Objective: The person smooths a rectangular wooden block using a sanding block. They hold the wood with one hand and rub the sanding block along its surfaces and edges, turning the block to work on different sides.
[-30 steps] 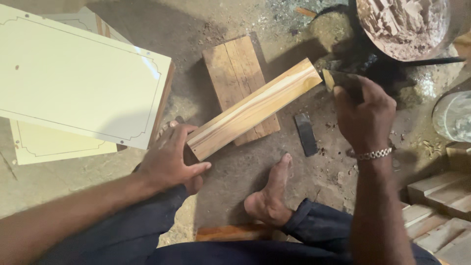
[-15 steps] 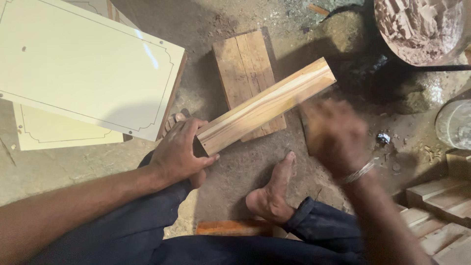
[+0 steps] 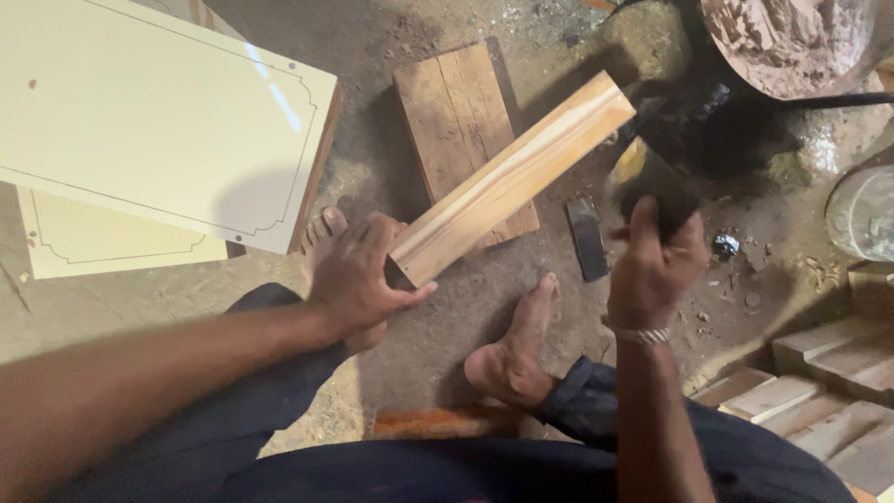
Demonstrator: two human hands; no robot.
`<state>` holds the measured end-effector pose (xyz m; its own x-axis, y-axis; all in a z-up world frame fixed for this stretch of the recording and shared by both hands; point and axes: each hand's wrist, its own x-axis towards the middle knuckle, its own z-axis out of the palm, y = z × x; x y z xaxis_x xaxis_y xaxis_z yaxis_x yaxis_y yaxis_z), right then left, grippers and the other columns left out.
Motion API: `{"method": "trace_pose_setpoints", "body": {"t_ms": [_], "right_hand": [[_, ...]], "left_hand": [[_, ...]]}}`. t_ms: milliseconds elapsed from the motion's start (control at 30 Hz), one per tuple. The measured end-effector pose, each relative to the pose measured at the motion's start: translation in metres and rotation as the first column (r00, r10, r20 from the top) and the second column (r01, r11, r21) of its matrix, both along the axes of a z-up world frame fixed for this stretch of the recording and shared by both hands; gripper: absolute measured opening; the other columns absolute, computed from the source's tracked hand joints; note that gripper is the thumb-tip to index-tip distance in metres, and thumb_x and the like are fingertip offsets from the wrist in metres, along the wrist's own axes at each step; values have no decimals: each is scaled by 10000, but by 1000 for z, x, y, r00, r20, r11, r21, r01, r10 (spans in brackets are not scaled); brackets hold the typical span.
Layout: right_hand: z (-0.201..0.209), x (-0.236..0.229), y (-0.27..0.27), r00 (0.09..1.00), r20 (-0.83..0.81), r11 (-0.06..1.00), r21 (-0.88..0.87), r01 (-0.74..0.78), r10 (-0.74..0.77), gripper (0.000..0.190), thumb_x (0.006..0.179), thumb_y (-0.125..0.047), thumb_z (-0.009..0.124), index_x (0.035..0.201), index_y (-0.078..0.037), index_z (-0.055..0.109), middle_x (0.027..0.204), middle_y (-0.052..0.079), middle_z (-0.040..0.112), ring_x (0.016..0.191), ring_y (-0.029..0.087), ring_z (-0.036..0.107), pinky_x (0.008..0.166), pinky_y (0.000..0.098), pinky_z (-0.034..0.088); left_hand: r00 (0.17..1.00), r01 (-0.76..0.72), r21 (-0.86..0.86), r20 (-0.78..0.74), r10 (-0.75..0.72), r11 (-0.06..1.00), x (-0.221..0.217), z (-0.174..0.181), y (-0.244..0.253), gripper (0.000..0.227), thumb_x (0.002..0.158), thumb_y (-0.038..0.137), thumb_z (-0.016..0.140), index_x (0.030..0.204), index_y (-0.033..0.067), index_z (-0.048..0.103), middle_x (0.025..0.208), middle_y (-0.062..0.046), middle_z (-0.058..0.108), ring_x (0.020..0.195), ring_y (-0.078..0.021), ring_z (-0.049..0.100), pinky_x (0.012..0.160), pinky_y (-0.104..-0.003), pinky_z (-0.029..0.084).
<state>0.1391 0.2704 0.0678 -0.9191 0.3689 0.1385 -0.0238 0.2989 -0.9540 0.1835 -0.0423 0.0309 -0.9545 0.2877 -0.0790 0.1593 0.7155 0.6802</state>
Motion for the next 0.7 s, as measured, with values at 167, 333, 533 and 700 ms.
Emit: {"method": "trace_pose_setpoints", "body": {"t_ms": [167, 333, 533, 700], "right_hand": [[-23, -14, 7, 953, -189, 687, 727, -24, 234, 321, 1114, -9, 605, 1435, 3, 620, 1309, 130, 669, 1188, 247, 632, 1026, 414, 528], [-27, -18, -12, 944, -104, 402, 915, -33, 314, 376, 941, 15, 635, 1308, -23, 707, 1349, 141, 671, 1213, 317, 563, 1024, 422, 517], [-10, 15, -22, 938, -84, 280, 960, -14, 336, 289, 977, -24, 666, 1246, -97, 743, 1294, 101, 707, 1187, 268, 619, 1006, 414, 535], [7, -34, 6, 954, -125, 439, 899, -6, 271, 178, 1156, -115, 592, 1255, -142, 738, 1134, 75, 784, 959, 180, 720, 806, 355, 572]], "left_hand": [[994, -30, 96, -105, 40, 995, 14, -3, 11, 673, 788, 411, 842, 1205, 11, 497, 1109, -159, 555, 1065, -327, 590, 931, -455, 470], [995, -85, 99, -45, 90, 991, 14, -5, 10, 670, 747, 407, 869, 1179, 38, 515, 1112, -152, 567, 1071, -331, 583, 921, -447, 469], [996, -40, 123, -73, 49, 992, 12, -6, 10, 698, 753, 426, 874, 1189, 34, 497, 1103, -158, 550, 1066, -321, 582, 923, -447, 472], [998, -60, 163, -26, 65, 985, 17, -8, 6, 765, 724, 431, 889, 1234, 32, 481, 1136, -163, 549, 1092, -315, 586, 924, -449, 482]]}}
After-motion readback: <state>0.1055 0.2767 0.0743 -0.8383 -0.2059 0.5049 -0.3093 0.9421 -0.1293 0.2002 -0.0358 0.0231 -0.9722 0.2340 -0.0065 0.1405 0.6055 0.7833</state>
